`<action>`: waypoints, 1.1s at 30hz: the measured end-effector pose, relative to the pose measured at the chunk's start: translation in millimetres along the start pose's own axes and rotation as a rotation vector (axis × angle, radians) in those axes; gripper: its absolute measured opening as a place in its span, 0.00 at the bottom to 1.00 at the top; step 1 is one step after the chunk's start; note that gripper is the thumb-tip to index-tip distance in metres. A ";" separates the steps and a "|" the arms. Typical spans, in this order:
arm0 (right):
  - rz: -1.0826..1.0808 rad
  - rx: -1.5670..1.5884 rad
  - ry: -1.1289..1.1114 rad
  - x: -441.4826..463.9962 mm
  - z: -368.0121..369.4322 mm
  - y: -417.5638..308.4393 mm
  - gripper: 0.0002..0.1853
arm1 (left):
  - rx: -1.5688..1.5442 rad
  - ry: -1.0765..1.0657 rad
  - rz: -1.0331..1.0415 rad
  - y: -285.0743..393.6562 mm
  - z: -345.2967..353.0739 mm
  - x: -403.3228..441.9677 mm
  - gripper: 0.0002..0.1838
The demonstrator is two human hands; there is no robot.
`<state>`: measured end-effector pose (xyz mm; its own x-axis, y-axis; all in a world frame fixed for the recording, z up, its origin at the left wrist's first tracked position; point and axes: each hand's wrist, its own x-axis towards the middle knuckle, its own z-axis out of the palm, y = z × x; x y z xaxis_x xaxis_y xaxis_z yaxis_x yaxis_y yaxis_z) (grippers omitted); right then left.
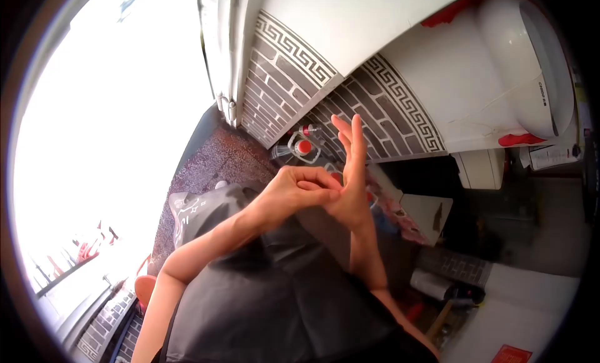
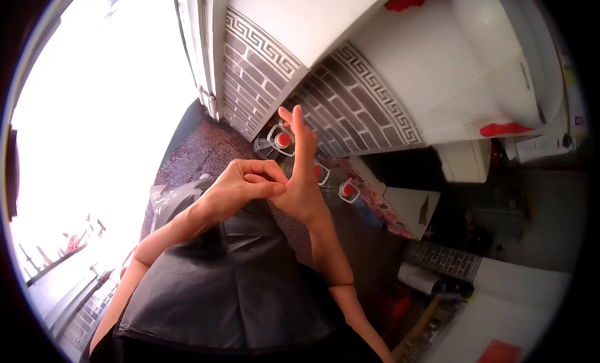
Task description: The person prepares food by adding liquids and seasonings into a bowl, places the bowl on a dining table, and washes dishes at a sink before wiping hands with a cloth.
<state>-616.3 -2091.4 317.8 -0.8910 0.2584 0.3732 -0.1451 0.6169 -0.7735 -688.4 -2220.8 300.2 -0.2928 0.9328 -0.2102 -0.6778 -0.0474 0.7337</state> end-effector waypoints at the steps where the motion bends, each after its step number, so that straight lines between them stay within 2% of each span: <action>1: -0.007 -0.086 0.011 1.8 2.1 -3.7 0.59 | 0.004 -0.019 -0.021 2.4 -5.3 0.8 0.05; 11: 0.034 -0.137 0.033 1.1 1.1 -16.8 0.59 | -0.005 -0.203 -0.087 7.6 -17.1 5.9 0.05; 23: 0.002 -0.165 0.002 -21.5 -5.1 -15.2 0.60 | 0.073 -0.173 -0.021 -3.0 -1.0 -5.3 0.03; 33: 0.048 -0.173 0.011 -36.1 -13.8 -19.6 0.59 | 0.071 -0.189 -0.070 -9.4 9.7 -8.8 0.04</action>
<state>-575.4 -2102.6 326.6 -0.8901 0.2985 0.3444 -0.0255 0.7219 -0.6915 -672.8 -2225.1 301.4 -0.1106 0.9837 -0.1420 -0.6409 0.0386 0.7667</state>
